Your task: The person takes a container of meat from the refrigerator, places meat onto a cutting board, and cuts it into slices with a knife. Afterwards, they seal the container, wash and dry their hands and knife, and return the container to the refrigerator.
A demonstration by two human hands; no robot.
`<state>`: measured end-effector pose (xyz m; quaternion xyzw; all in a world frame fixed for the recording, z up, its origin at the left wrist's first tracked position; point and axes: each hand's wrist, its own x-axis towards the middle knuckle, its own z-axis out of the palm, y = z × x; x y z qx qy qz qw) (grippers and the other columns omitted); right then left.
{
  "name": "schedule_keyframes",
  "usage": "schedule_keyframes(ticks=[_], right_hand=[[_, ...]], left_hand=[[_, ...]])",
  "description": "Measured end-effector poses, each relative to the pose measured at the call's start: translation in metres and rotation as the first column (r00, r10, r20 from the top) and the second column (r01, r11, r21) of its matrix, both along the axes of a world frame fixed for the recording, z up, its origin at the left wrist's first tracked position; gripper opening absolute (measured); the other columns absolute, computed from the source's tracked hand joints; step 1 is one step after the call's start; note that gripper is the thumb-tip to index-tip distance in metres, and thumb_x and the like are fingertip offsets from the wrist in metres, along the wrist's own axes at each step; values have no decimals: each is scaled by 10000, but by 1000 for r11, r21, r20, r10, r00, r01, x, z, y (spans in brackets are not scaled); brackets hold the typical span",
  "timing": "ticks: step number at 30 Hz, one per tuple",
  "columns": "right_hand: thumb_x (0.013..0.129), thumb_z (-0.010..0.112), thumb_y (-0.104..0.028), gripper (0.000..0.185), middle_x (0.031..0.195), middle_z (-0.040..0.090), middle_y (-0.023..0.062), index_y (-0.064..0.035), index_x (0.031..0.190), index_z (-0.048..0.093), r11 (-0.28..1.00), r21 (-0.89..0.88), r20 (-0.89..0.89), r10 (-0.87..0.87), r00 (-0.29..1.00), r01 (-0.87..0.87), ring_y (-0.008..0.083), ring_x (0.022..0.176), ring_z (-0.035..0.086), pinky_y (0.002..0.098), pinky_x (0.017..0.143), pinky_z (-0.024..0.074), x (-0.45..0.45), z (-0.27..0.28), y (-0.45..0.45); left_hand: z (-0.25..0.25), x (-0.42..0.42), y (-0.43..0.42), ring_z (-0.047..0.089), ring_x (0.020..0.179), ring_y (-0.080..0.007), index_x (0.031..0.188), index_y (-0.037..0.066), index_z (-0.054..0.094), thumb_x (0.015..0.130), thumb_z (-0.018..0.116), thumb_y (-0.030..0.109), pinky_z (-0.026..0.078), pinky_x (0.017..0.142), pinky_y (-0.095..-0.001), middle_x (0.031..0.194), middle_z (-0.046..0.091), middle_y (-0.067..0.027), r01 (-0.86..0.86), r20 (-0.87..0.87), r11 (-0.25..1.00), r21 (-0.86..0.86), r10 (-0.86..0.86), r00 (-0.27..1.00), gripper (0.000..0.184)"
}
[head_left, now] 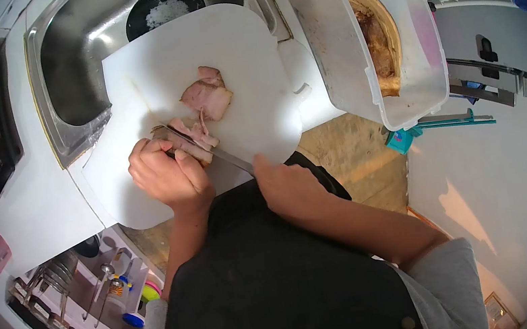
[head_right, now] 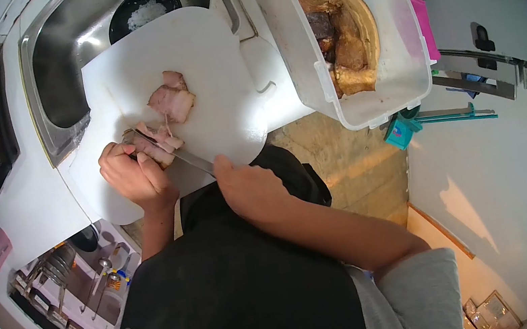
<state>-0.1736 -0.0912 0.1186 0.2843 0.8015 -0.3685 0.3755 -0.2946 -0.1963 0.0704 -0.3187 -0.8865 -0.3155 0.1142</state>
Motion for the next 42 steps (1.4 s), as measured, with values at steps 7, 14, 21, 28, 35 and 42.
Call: schedule_keyframes(ticks=[7,14,21,28,35,42], right_hand=[[819,420,-26,148,745,598,246,16,958,391,995,100,-161,-11,987,28,419,712,605,488,640,474,11,-5,-4],[820,481,-85,174,710,586,234,11,949,414,970,240,-322,128,938,-49,414,709,594,506,655,455,-2,-27,2],[844,495,-186,223,773,598,236,18,928,464,989,-81,-445,74,893,-123,423,782,579,494,715,451,-10,-25,48],[842,525,-198,223,754,593,234,-2,924,458,992,125,-458,87,885,-32,430,740,576,504,682,447,20,-7,34],[858,534,-206,242,710,551,251,3,919,429,993,-33,-424,-117,898,113,452,710,535,498,620,396,92,16,47],[881,538,-173,185,545,481,71,-19,908,440,917,-151,-540,-390,746,370,179,445,491,326,441,392,104,19,49]], left_hand=[[0,-2,1,443,905,-344,885,-6,476,741,435,120,324,833,-432,932,477,-190,9,-12,1000,19,-9,1000,196],[35,-15,-8,486,919,-329,956,12,523,753,523,133,351,819,-404,1010,527,-155,129,259,978,-166,-83,962,236],[46,-105,46,586,800,-186,930,21,624,750,690,220,448,753,-307,826,629,-86,711,816,670,-214,-278,507,276],[38,-115,64,574,670,-213,772,26,629,651,770,281,454,639,-322,716,617,-95,786,781,495,-371,-292,552,315],[39,-105,55,541,703,-149,786,30,577,669,768,208,438,635,-292,753,585,-48,783,779,589,-200,-389,491,286],[78,-45,58,604,805,-268,911,9,578,666,725,340,473,735,-351,815,601,-123,653,462,662,-368,-479,746,437]])
